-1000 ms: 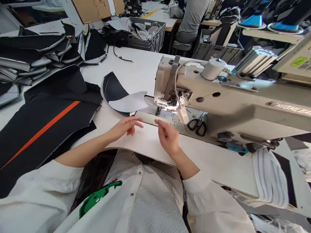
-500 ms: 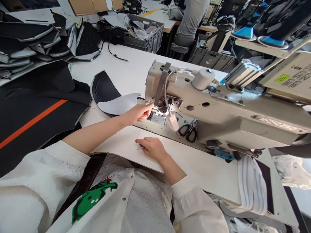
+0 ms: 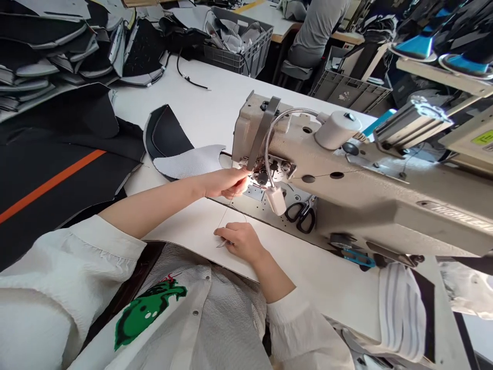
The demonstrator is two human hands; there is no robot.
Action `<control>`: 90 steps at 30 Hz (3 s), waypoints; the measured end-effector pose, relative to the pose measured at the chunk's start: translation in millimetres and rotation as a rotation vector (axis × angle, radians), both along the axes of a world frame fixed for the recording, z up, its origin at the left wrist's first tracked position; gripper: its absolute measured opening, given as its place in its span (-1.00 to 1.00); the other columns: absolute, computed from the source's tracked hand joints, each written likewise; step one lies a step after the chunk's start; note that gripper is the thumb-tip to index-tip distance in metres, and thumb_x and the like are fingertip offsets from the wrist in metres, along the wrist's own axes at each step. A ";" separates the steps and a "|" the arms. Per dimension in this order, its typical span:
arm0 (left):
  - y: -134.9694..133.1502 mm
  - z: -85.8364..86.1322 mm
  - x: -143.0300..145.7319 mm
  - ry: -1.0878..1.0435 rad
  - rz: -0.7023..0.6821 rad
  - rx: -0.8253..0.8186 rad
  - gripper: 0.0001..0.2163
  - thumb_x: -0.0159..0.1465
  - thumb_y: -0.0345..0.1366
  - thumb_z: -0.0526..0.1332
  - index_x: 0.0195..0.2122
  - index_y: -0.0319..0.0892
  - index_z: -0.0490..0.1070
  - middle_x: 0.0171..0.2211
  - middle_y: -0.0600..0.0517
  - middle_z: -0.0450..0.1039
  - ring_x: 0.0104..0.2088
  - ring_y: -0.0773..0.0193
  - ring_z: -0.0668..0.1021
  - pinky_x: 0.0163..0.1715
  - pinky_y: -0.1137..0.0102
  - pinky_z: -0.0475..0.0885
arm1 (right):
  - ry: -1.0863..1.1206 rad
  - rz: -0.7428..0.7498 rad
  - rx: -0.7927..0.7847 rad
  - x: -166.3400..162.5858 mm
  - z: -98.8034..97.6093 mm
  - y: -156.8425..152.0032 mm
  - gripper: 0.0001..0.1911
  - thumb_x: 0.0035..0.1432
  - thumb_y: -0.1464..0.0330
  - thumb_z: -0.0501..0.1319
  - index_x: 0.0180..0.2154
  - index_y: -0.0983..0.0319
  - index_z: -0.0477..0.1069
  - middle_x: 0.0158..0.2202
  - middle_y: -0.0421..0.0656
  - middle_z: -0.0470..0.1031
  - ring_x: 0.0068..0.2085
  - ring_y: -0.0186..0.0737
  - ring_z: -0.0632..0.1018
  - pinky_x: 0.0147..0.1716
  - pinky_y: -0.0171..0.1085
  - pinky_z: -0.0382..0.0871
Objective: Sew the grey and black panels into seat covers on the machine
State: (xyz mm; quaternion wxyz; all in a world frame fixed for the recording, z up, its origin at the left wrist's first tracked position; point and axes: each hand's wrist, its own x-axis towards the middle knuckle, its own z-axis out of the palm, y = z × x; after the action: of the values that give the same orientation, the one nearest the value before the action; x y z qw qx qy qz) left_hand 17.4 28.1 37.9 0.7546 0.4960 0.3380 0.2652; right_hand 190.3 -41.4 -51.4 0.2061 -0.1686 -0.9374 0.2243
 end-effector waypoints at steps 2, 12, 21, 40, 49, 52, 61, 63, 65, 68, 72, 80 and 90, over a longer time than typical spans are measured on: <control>1.0 2.0 2.6 -0.026 -0.004 -0.040 -0.38 0.17 0.27 0.03 -0.74 -0.18 0.12 -0.75 0.14 -0.13 -0.75 0.49 -0.02 -0.72 0.49 -0.18 | 0.008 0.003 0.023 0.8 0.2 -0.3 -0.61 -0.03 0.59 0.02 -0.20 0.18 0.44 -0.56 -0.25 0.35 -0.53 -0.35 0.37 -0.52 -0.36 0.18; -4.4 -16.4 -5.9 0.391 0.275 0.391 -0.41 0.23 0.21 0.00 -0.73 -0.17 0.14 -0.73 0.08 0.06 -0.70 0.41 0.14 -0.61 0.40 0.03 | 0.079 -0.051 -0.013 -2.2 6.1 -4.3 -0.53 -0.06 0.62 -0.04 -0.13 0.21 0.39 -0.51 -0.23 0.42 -0.50 -0.35 0.41 -0.48 -0.39 0.24; -7.9 -33.3 -17.1 0.117 0.151 0.132 -0.43 0.11 0.30 0.09 -0.60 -0.19 0.27 -0.74 0.21 -0.12 -0.73 0.51 -0.03 -0.66 0.46 -0.13 | 0.010 0.016 0.008 -0.5 5.9 -4.7 -0.58 -0.13 0.61 -0.03 -0.25 0.20 0.41 -0.54 -0.23 0.41 -0.52 -0.35 0.41 -0.52 -0.38 0.20; -4.3 -25.2 5.9 -0.068 0.299 -0.307 -0.41 0.19 0.16 0.15 -0.70 -0.17 -0.05 -0.75 0.20 -0.21 -0.75 0.53 -0.06 -0.73 0.49 -0.25 | 0.176 -0.010 -0.007 -0.5 14.2 -2.3 -0.61 -0.14 0.63 -0.02 -0.30 0.22 0.39 -0.58 -0.28 0.35 -0.57 -0.39 0.35 -0.56 -0.41 0.17; -10.5 -49.7 3.6 0.027 0.393 0.018 -0.44 0.16 0.26 0.07 -0.65 -0.17 0.18 -0.73 0.19 -0.14 -0.72 0.50 -0.03 -0.67 0.46 -0.15 | 0.029 -0.115 0.035 -0.1 7.6 -4.8 -0.54 -0.05 0.62 -0.03 -0.13 0.22 0.41 -0.50 -0.22 0.44 -0.50 -0.35 0.44 -0.49 -0.39 0.27; -17.1 -66.1 -16.1 0.070 0.570 0.171 -0.53 0.15 0.18 0.13 -0.55 -0.18 0.30 -0.70 0.20 -0.10 -0.68 0.49 0.00 -0.62 0.46 -0.10 | -0.020 -0.221 0.014 0.3 6.7 -4.0 -0.47 -0.04 0.61 -0.03 -0.03 0.22 0.37 -0.42 -0.20 0.50 -0.43 -0.32 0.49 -0.44 -0.37 0.33; -11.6 -75.0 -28.1 0.349 0.718 0.501 -0.66 0.17 -0.02 0.17 -0.52 -0.22 0.42 -0.67 0.17 0.06 -0.58 0.44 0.14 -0.52 0.45 0.06 | -0.020 -0.328 -0.031 -3.4 4.8 -3.6 -0.46 -0.08 0.60 -0.03 -0.04 0.20 0.36 -0.32 -0.19 0.55 -0.36 -0.31 0.55 -0.37 -0.36 0.40; -6.8 -73.7 -25.2 0.389 0.760 0.491 -0.66 0.16 -0.03 0.17 -0.54 -0.23 0.41 -0.68 0.17 0.07 -0.58 0.43 0.16 -0.52 0.45 0.08 | -0.027 -0.340 -0.046 -4.1 5.1 -3.9 -0.48 -0.07 0.60 -0.03 -0.07 0.19 0.37 -0.29 -0.18 0.55 -0.35 -0.30 0.55 -0.35 -0.35 0.41; 0.0 -69.8 -19.7 0.424 0.757 0.408 -0.66 0.16 -0.05 0.19 -0.57 -0.23 0.41 -0.68 0.15 0.12 -0.59 0.44 0.17 -0.53 0.45 0.07 | -0.031 -0.344 -0.059 -4.7 5.9 -3.6 -0.52 -0.07 0.60 -0.03 -0.11 0.20 0.38 -0.31 -0.17 0.55 -0.36 -0.30 0.54 -0.36 -0.35 0.40; 9.7 -62.6 -7.7 0.411 0.619 0.194 -0.71 0.14 -0.11 0.23 -0.55 -0.24 0.42 -0.63 0.10 0.24 -0.61 0.46 0.18 -0.58 0.46 0.05 | -0.012 -0.305 -0.070 -4.4 7.4 -2.6 -0.55 -0.09 0.61 -0.04 -0.19 0.20 0.39 -0.38 -0.20 0.53 -0.40 -0.31 0.52 -0.41 -0.36 0.37; 5.0 -61.6 -1.6 0.305 0.498 0.121 -0.74 0.19 -0.12 0.18 -0.48 -0.22 0.37 -0.57 0.09 0.28 -0.63 0.47 0.21 -0.62 0.50 0.07 | 0.020 -0.248 -0.051 -0.7 9.1 -3.9 -0.53 -0.14 0.63 -0.05 -0.19 0.22 0.39 -0.42 -0.21 0.50 -0.42 -0.34 0.50 -0.43 -0.39 0.33; -45.5 -83.0 -32.9 0.619 0.313 1.305 -0.76 0.29 -0.30 -0.01 -0.12 -0.13 0.40 -0.06 -0.08 0.40 -0.25 0.29 0.45 -0.21 0.38 0.34 | -0.164 -0.207 0.127 2.0 5.9 -10.3 -0.62 -0.06 0.60 0.02 -0.21 0.21 0.42 -0.47 -0.20 0.46 -0.46 -0.30 0.42 -0.49 -0.33 0.15; -18.8 -84.6 -30.5 0.793 0.134 1.474 -0.70 0.36 -0.25 -0.07 -0.27 -0.15 0.45 -0.09 -0.07 0.44 -0.12 0.17 0.41 -0.11 0.28 0.24 | -0.153 -0.258 0.092 0.0 7.0 -10.7 -0.62 -0.06 0.60 0.02 -0.21 0.21 0.41 -0.46 -0.20 0.48 -0.46 -0.31 0.43 -0.48 -0.36 0.18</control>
State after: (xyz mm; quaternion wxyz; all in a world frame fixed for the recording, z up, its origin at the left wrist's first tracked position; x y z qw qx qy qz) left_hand -13.1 9.3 -46.6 0.0455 0.8974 0.3471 0.2685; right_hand 190.3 -52.1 -44.4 0.1689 -0.2947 -0.9302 0.1390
